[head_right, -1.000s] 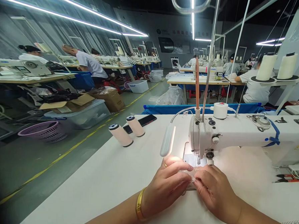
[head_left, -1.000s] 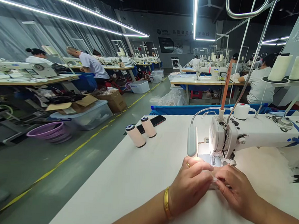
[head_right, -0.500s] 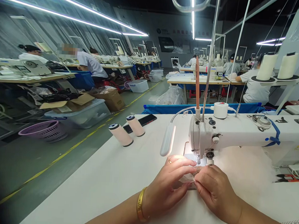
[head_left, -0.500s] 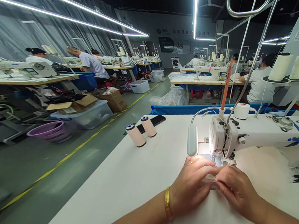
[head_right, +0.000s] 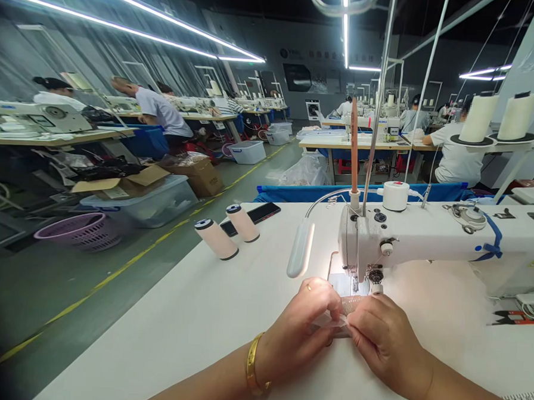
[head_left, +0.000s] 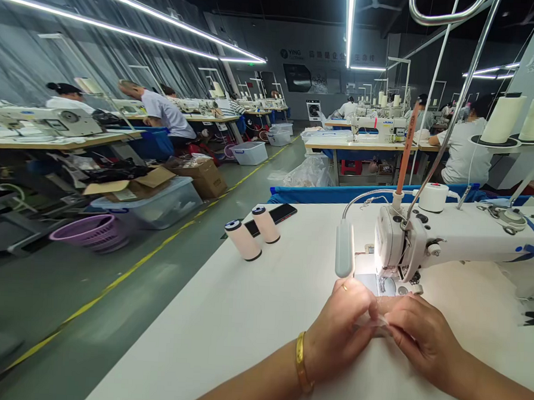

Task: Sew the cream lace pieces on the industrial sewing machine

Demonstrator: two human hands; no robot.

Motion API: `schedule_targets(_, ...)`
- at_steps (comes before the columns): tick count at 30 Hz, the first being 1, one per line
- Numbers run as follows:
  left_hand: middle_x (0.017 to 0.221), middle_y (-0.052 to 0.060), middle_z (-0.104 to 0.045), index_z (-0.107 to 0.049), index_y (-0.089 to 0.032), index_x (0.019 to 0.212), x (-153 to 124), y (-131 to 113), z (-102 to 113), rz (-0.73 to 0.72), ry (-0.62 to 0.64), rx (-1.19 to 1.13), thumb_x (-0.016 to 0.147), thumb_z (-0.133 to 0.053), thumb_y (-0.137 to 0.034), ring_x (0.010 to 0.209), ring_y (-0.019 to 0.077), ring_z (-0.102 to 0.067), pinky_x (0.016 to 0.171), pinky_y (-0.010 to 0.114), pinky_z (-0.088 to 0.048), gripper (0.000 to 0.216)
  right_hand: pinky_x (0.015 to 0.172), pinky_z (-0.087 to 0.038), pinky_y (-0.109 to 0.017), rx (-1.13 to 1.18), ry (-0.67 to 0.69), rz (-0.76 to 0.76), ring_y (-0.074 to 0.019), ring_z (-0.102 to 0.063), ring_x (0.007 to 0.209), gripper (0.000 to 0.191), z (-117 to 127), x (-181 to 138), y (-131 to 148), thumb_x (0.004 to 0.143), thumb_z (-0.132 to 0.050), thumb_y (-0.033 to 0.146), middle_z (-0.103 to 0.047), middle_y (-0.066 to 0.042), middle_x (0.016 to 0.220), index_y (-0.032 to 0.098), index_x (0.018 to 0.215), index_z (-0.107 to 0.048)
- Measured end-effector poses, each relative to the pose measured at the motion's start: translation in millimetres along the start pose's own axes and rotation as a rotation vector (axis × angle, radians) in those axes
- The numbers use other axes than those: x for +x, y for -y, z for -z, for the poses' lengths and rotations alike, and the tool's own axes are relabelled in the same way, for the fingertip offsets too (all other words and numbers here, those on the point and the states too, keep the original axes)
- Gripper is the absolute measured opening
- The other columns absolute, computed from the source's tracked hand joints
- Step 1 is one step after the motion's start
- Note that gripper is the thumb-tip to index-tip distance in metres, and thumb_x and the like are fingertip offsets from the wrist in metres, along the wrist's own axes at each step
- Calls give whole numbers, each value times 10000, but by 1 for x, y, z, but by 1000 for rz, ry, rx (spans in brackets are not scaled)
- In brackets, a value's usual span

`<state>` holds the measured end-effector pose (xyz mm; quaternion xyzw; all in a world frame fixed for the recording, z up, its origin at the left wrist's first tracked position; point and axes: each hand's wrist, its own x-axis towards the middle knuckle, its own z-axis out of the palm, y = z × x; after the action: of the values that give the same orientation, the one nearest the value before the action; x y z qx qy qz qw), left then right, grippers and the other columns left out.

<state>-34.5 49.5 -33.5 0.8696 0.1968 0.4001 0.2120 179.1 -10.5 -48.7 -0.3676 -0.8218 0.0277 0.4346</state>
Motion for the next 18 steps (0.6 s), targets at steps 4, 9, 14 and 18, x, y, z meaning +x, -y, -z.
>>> schedule_targets(4, 865, -7, -664, -562, -230, 896, -1, 0, -1, 7, -10, 5, 866, -533, -96, 847, 183, -594, 873, 374, -426, 140, 730, -491, -305, -1, 11, 0, -169, -591, 751, 152, 0, -1, 0, 1048, -497, 122, -660, 6, 826, 254, 1019, -567)
schedule_targets(9, 918, 5, -670, -601, -236, 1049, -1, 0, 1, -9, -19, 32, 868, -564, -121, 863, 190, -597, 858, 367, -428, 218, 738, -486, -311, 8, 18, -4, -179, -606, 783, 166, 0, -1, 0, 1042, -497, 111, -672, -3, 850, 258, 1033, -572)
schedule_targets(14, 819, -8, -628, -630, -244, 986, 0, 0, 0, -43, -6, 68, 901, -557, -127, 808, 186, -568, 835, 358, -402, 162, 722, -475, -302, 0, 11, 2, -172, -573, 735, 155, 0, 0, 0, 1045, -506, 122, -646, 14, 807, 257, 995, -563)
schedule_targets(18, 862, 2, -628, -604, -234, 911, 0, 1, -1, -28, -25, 43, 901, -571, -131, 843, 185, -562, 835, 342, -398, 108, 718, -454, -293, 0, 10, 14, -174, -585, 769, 158, -1, -1, 0, 1032, -508, 99, -650, 11, 816, 246, 1003, -558)
